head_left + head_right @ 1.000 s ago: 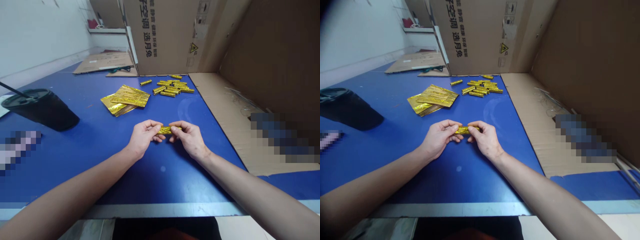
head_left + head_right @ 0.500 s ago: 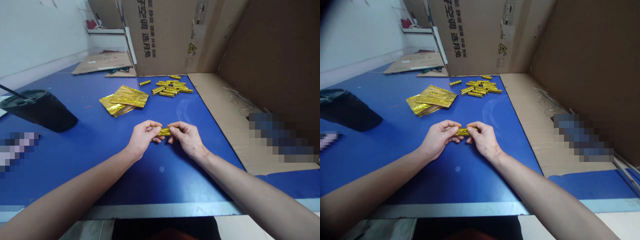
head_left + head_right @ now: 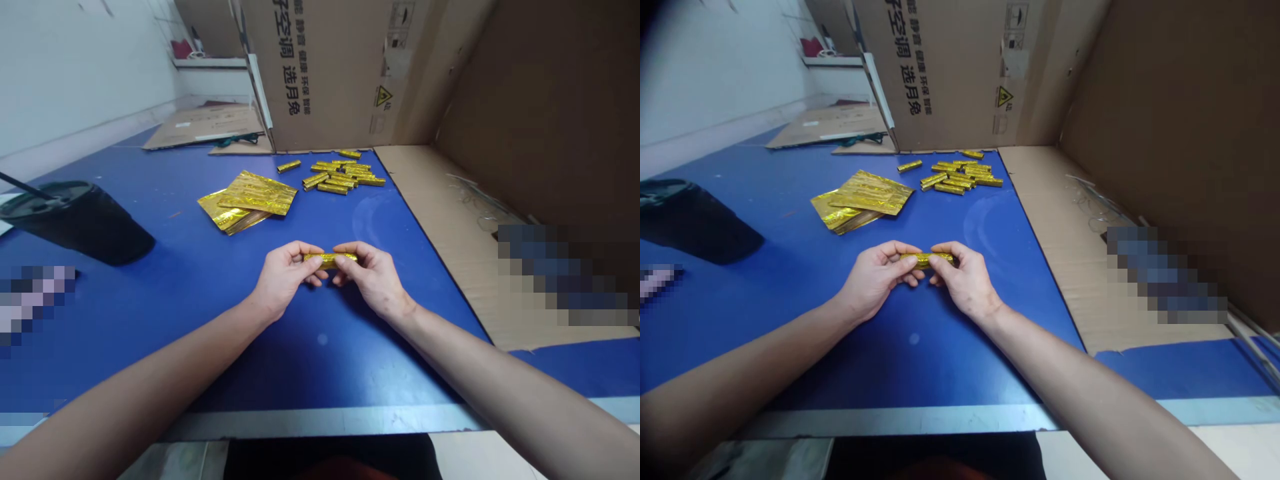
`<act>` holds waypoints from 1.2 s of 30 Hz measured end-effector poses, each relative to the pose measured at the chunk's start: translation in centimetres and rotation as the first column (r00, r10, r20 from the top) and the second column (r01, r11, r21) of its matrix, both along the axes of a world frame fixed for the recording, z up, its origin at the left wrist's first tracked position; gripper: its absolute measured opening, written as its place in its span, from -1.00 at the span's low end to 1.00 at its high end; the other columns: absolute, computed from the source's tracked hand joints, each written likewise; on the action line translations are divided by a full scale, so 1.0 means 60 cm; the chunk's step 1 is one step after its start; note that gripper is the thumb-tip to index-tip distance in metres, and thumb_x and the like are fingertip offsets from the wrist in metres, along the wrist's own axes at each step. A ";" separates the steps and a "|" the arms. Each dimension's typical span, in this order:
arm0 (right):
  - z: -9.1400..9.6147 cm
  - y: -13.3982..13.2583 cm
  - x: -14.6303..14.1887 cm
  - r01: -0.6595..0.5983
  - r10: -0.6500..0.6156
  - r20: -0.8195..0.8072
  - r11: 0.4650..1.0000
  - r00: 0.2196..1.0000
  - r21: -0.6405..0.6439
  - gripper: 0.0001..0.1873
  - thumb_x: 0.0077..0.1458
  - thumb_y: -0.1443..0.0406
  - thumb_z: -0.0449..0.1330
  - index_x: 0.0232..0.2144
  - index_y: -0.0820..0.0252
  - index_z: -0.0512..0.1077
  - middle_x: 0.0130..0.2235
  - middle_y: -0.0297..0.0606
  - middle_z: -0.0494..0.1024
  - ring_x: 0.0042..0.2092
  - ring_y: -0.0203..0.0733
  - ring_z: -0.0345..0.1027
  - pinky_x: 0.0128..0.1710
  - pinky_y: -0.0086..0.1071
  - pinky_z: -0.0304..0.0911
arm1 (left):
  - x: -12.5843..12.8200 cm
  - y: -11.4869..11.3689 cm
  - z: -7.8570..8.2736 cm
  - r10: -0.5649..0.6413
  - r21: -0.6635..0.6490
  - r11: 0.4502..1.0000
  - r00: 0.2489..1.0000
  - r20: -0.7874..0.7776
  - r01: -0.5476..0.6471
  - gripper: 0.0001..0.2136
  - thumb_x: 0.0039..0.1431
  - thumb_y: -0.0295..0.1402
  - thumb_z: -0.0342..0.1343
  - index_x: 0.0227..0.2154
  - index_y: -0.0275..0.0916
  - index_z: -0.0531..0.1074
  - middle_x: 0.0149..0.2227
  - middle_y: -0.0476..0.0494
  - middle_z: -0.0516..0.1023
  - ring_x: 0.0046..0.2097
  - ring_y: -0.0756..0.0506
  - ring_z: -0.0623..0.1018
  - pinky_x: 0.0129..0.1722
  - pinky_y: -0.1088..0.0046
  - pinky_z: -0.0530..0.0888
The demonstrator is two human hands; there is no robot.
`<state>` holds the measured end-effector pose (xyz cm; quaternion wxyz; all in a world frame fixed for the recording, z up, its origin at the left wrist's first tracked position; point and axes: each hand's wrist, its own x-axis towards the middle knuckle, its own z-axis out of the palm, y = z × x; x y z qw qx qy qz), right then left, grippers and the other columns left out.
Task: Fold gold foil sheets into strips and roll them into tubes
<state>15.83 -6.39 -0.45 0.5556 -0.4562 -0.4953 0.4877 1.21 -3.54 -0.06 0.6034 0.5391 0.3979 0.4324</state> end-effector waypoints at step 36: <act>-0.008 0.006 0.001 0.124 -0.132 -0.057 0.985 0.990 -0.117 -0.77 -0.09 0.16 0.18 -0.55 0.24 0.39 -0.71 -0.44 0.35 -0.66 -0.40 0.20 -0.62 -0.49 0.12 | 0.006 0.008 -0.006 0.165 -0.025 0.986 0.985 0.049 -0.164 -0.69 -0.15 -0.33 0.23 -0.41 -0.29 0.20 -0.44 -0.05 0.50 -0.50 -0.02 0.53 -0.50 0.49 0.44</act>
